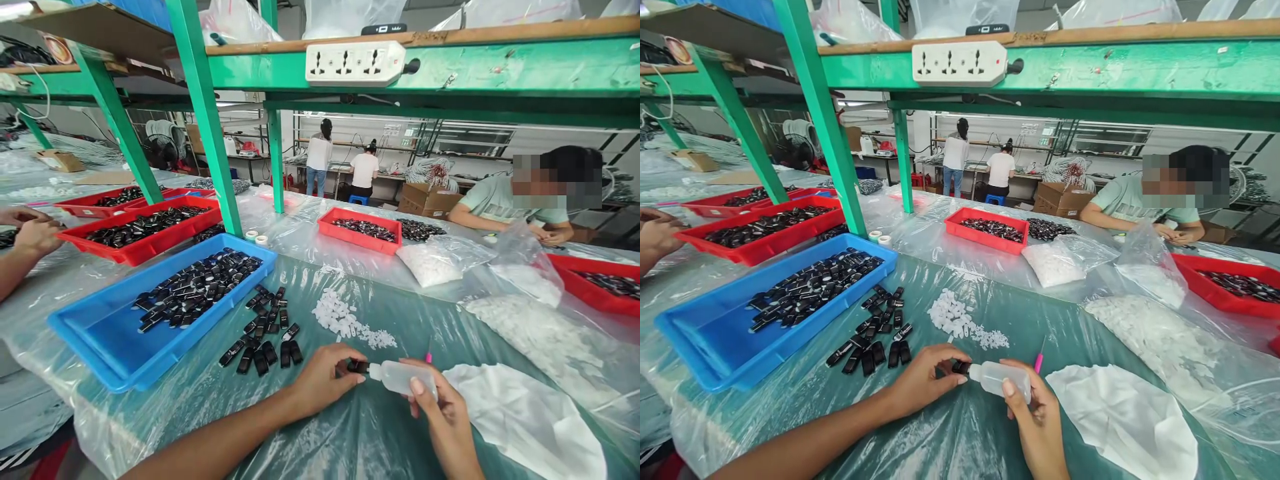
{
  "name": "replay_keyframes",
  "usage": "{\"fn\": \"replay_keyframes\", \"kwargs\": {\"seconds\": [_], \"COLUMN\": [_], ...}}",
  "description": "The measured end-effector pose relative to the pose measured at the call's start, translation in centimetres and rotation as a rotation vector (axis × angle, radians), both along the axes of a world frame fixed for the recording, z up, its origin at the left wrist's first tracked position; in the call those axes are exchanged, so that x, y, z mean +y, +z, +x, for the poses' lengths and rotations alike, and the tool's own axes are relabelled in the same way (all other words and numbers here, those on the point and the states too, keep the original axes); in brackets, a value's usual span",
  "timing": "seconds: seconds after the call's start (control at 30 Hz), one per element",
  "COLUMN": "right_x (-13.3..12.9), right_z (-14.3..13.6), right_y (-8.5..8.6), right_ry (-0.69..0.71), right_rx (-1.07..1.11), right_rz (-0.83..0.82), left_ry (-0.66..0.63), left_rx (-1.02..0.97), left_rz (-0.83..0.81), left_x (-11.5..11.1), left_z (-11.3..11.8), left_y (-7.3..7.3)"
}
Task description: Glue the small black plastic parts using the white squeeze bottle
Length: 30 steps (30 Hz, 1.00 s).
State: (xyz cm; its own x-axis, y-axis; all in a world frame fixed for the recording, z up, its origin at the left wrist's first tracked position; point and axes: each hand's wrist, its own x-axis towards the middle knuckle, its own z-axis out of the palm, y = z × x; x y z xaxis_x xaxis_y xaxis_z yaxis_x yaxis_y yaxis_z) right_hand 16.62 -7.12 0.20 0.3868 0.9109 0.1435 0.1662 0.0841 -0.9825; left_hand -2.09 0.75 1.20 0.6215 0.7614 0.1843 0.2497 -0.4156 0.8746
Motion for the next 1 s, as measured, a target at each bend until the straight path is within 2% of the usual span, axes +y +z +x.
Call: {"fn": "replay_keyframes", "kwargs": {"seconds": [0.17,0.4,0.77,1.0], "right_x": [-0.16,-0.29,-0.47,-0.33], "right_z": [0.03,-0.14,-0.45,0.26], "right_y": [-0.06,0.38,0.56,-0.09], "right_ry": [-0.052,-0.029,-0.102,-0.014], "right_rx": [-0.016,-0.026,-0.102,-0.076], "right_rz": [-0.003,-0.005,-0.001,-0.004], "left_ry": [0.038,0.030,0.032,0.042], "left_rx": [0.038,0.019,0.044,0.032], "left_rz": [0.035,0.062,0.062,0.079], "left_x": [-0.07,-0.14,-0.26,-0.07], "left_z": [-0.15,-0.19,-0.26,-0.10], "left_y": [0.22,0.17,0.58,0.23]}}
